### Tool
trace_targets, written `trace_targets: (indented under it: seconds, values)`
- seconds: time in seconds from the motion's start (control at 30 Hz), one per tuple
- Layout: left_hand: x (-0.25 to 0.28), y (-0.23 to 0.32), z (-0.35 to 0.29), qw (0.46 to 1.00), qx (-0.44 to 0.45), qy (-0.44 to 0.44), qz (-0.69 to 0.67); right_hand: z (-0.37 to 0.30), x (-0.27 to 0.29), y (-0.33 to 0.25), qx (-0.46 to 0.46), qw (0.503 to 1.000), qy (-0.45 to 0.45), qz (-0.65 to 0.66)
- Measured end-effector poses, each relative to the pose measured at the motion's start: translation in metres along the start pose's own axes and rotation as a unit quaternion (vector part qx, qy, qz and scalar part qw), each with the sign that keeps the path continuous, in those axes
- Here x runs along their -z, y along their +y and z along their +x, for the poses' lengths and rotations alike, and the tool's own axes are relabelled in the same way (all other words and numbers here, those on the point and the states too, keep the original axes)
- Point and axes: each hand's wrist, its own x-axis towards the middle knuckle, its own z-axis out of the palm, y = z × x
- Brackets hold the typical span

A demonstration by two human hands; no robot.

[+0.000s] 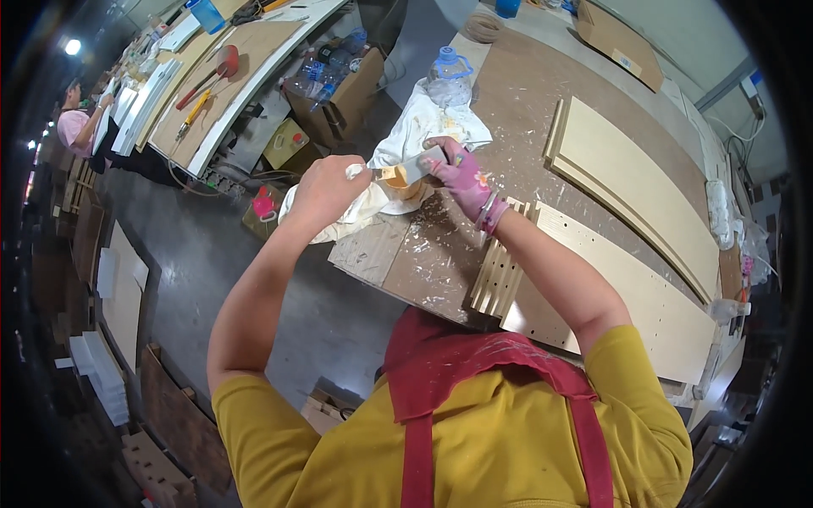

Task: The person sands the surface of a light-colored wooden board using a sanding block held in the right hand. They repeatedly wipe the board with a white cloth held in the left hand to remove dust. The person also flips the board over to sand the other side.

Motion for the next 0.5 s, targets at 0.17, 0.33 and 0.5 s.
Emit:
trace_targets:
  seconds: [0.17, 0.33, 0.5]
  values:
    - [-0.003, 0.001, -0.004, 1.0, -0.015, -0.005, 0.024, 0.012, -0.02, 0.002, 0.112, 0.98, 0.048, -0.155]
    - [-0.004, 0.0, -0.005, 0.999, -0.005, 0.003, 0.047, 0.019, -0.006, 0.002, 0.013, 0.999, 0.045, -0.005]
    - [-0.002, 0.004, -0.002, 1.0, 0.0, -0.015, 0.025, 0.01, -0.003, 0.003, 0.135, 0.969, 0.022, -0.205]
